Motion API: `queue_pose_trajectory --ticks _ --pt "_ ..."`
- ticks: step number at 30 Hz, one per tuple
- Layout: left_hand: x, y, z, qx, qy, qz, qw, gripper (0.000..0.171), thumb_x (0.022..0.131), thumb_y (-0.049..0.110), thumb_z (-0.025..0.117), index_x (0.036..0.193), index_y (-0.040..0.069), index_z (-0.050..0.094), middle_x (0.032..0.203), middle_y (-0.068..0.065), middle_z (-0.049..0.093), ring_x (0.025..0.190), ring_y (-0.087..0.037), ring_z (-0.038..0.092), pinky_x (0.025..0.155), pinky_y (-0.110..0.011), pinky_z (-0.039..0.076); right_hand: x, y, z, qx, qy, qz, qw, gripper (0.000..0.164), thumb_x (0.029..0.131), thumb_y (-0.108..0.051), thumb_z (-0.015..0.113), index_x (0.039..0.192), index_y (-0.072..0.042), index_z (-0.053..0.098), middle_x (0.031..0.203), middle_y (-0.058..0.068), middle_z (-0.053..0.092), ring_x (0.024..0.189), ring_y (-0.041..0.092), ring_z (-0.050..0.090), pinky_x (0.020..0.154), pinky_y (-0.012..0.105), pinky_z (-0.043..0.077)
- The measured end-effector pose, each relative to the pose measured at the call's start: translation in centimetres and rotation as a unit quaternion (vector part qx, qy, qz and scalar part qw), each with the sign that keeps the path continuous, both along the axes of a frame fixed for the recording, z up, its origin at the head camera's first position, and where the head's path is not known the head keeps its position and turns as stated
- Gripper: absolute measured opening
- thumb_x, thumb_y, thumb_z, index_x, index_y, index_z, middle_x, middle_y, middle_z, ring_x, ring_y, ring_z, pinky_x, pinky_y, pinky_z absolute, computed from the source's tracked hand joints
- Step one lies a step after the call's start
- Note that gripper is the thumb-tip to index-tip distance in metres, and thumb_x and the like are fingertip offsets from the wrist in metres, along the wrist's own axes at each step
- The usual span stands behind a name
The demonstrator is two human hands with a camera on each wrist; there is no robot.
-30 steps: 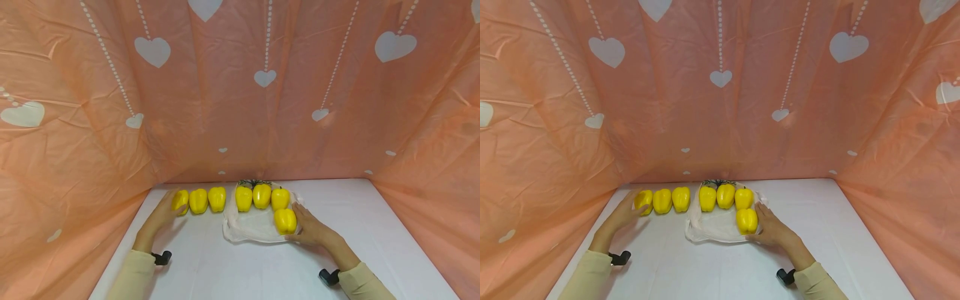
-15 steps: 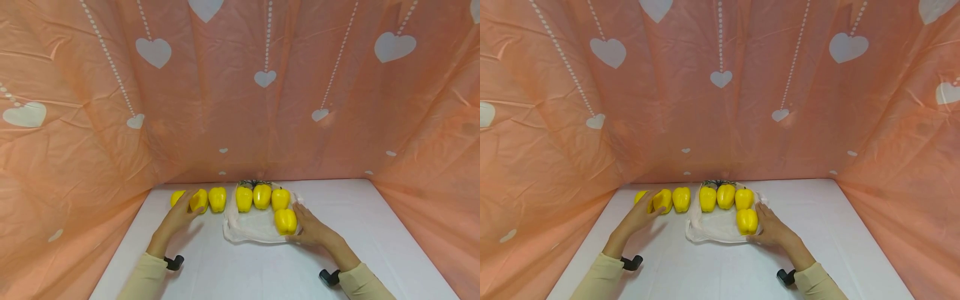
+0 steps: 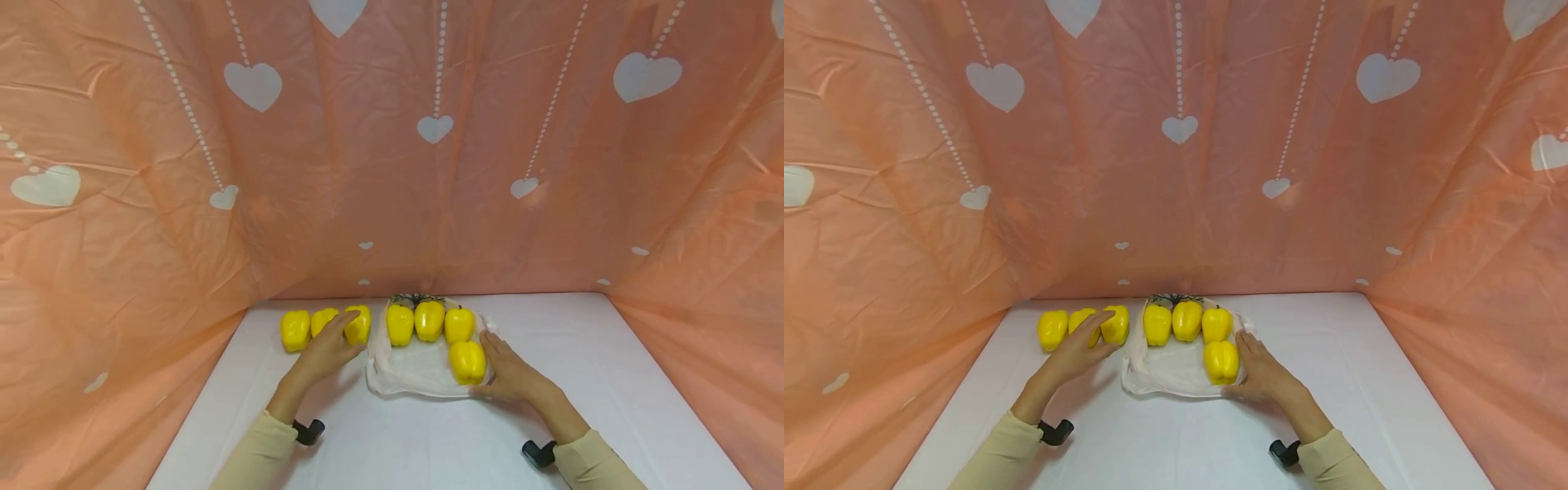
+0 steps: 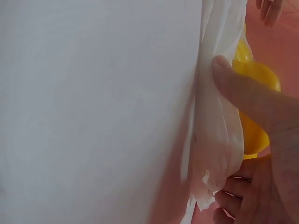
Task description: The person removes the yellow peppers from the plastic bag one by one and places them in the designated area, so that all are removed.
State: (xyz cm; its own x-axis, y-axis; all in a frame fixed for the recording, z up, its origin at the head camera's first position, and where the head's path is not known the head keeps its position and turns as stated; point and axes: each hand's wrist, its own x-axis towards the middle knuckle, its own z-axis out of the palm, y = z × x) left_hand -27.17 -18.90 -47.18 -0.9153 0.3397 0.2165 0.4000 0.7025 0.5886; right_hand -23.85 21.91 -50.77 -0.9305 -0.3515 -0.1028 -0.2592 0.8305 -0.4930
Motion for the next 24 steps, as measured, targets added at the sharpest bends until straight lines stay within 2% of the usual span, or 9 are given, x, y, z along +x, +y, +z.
queue_pose_trajectory --ticks 9,15,24 --pt "0.1 2.6 0.0 0.002 -0.025 -0.029 0.9993 0.073 0.099 0.027 0.08 0.16 0.004 0.047 0.164 -0.018 0.047 0.151 -0.039 0.045 0.125 -0.057 0.037 -0.1 0.0 -0.1 0.004 0.005 0.003 1.0 0.129 0.081 -0.051 0.092 0.168 0.007 0.016 0.176 0.028 0.015 0.16 0.051 0.019 0.129 0.064 0.02" --pt "0.0 3.8 0.1 0.004 -0.013 -0.051 0.9986 0.072 0.099 0.027 0.081 0.159 0.004 0.048 0.162 -0.017 0.049 0.15 -0.039 0.046 0.124 -0.058 0.038 -0.2 -0.1 -0.2 0.002 0.008 0.005 1.0 0.129 0.081 -0.05 0.092 0.167 0.008 0.017 0.175 0.028 0.016 0.16 0.051 0.019 0.129 0.064 0.02" --pt "-0.2 5.8 -0.8 -0.004 -0.036 -0.079 0.9962 0.071 0.1 0.033 0.078 0.159 0.005 0.048 0.163 -0.018 0.047 0.15 -0.039 0.045 0.125 -0.057 0.037 -0.4 0.0 -0.4 0.005 0.018 0.014 1.0 0.128 0.082 -0.05 0.092 0.166 0.011 0.017 0.175 0.03 0.016 0.159 0.052 0.02 0.129 0.065 0.021"
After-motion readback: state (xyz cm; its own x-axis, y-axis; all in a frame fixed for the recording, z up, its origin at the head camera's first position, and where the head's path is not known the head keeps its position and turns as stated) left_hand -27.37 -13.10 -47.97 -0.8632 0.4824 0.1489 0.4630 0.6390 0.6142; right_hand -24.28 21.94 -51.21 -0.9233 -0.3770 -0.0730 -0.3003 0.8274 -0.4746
